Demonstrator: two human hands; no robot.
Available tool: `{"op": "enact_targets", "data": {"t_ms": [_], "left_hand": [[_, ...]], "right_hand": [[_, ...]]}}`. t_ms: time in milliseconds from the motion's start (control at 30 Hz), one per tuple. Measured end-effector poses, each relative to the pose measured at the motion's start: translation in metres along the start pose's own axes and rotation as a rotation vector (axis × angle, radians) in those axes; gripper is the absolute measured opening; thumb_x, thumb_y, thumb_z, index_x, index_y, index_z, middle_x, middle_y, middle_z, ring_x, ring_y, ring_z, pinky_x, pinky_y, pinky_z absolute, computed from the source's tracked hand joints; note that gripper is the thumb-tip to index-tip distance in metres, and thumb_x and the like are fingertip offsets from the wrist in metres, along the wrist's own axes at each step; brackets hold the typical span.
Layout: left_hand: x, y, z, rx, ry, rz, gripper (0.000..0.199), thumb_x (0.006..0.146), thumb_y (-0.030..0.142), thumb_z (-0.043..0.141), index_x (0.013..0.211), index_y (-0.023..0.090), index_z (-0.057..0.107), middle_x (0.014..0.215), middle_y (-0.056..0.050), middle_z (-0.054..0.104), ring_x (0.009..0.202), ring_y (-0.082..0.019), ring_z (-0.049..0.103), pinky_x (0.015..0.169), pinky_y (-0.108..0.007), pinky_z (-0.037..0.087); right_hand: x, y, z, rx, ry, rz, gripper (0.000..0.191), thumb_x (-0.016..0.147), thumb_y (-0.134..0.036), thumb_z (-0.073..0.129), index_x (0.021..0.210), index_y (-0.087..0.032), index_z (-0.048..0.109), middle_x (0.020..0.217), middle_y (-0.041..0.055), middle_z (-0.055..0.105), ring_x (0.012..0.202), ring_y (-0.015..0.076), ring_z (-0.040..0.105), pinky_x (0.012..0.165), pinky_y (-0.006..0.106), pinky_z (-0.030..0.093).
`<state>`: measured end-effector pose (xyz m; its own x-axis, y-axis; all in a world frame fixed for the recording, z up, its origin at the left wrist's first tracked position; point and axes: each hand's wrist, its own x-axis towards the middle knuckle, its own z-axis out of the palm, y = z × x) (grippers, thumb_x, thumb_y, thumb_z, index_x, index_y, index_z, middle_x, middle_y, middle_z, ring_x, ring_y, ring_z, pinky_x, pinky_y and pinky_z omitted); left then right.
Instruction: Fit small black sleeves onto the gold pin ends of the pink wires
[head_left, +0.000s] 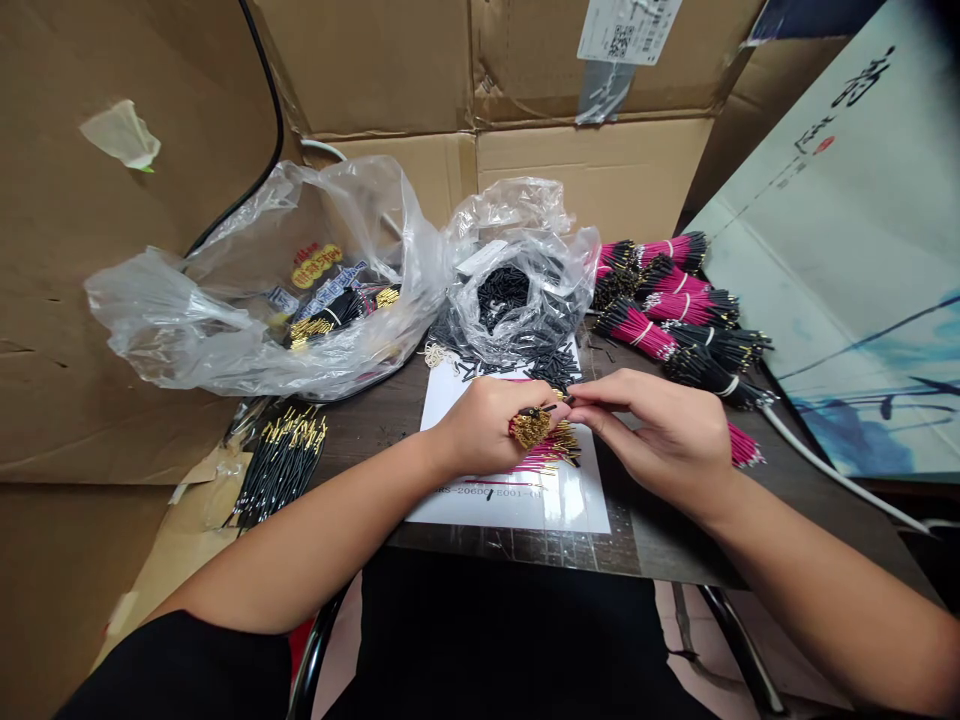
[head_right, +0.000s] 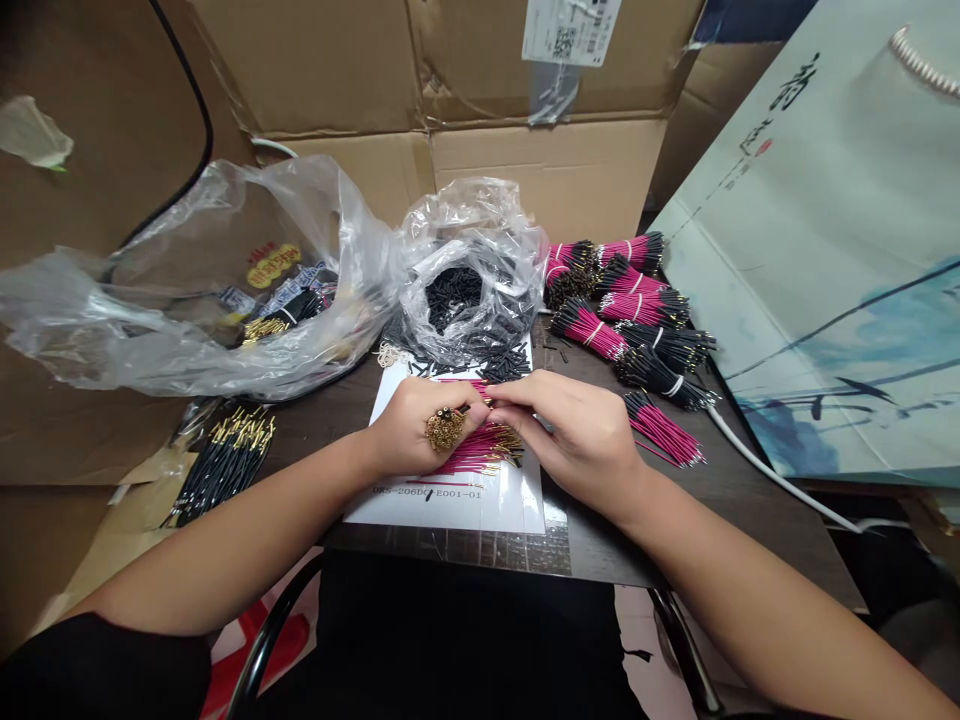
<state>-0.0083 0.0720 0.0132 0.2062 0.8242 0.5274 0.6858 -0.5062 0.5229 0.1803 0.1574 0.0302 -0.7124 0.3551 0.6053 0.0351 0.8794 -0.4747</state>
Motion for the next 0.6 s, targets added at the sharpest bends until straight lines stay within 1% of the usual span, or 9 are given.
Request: {"op": "enact_targets", "data": {"t_ms": [67,133,267,367,467,600], "left_hand": [[0.001,0.002,-0.001,0.002,-0.011,-0.004,0.028,0.093,0.030,0.047,0.071,0.016,0.055,0.061,0.002,0.053,0.054,-0.008,0.047,0.055,-0.021,0.036],[0.002,0.004,-0.002,-0.006,-0.020,-0.028,0.029,0.092,0.030,0.048,0.068,0.015,0.054,0.058,0.003,0.050,0.052,-0.007,0.044,0.054,-0.021,0.034],[0.003,0.006,-0.003,-0.056,-0.054,-0.119,0.030,0.093,0.030,0.045,0.070,0.015,0.056,0.061,0.001,0.054,0.055,-0.007,0.048,0.056,-0.020,0.037],[0.005,0.007,-0.006,-0.087,-0.077,-0.168,0.032,0.093,0.031,0.044,0.071,0.014,0.058,0.062,0.001,0.056,0.056,-0.008,0.049,0.057,-0.020,0.039],[0.007,0.009,-0.010,-0.164,-0.149,-0.197,0.033,0.093,0.032,0.045,0.073,0.013,0.062,0.066,0.000,0.061,0.059,-0.008,0.053,0.062,-0.020,0.042],[0.009,0.012,-0.015,-0.396,-0.282,-0.188,0.035,0.095,0.034,0.044,0.077,0.013,0.065,0.072,-0.002,0.065,0.068,-0.009,0.059,0.069,-0.021,0.046]], "right_hand": [[0.000,0.000,0.001,0.009,0.034,-0.030,0.022,0.081,-0.013,0.066,0.100,-0.022,0.066,0.086,0.0015,0.071,0.077,0.0138,0.067,0.071,0.026,0.056],[0.001,-0.001,0.002,0.024,0.042,-0.035,0.020,0.080,-0.010,0.067,0.098,-0.021,0.067,0.086,0.0022,0.071,0.078,0.0138,0.067,0.072,0.026,0.056],[0.002,-0.002,0.005,0.068,0.023,-0.009,0.026,0.082,-0.006,0.062,0.104,-0.020,0.066,0.097,0.0045,0.070,0.089,0.0147,0.066,0.080,0.029,0.055],[0.003,0.000,0.005,0.120,0.002,0.008,0.030,0.084,-0.005,0.059,0.108,-0.020,0.065,0.101,0.0052,0.068,0.093,0.0150,0.064,0.082,0.030,0.054],[0.004,0.003,0.003,0.186,-0.022,0.011,0.030,0.082,-0.006,0.062,0.108,-0.020,0.066,0.094,0.0041,0.068,0.085,0.0141,0.064,0.077,0.030,0.054],[0.005,0.005,-0.001,0.273,-0.056,0.010,0.027,0.079,-0.008,0.067,0.103,-0.020,0.068,0.081,0.0012,0.068,0.071,0.0118,0.062,0.065,0.027,0.052]]}}
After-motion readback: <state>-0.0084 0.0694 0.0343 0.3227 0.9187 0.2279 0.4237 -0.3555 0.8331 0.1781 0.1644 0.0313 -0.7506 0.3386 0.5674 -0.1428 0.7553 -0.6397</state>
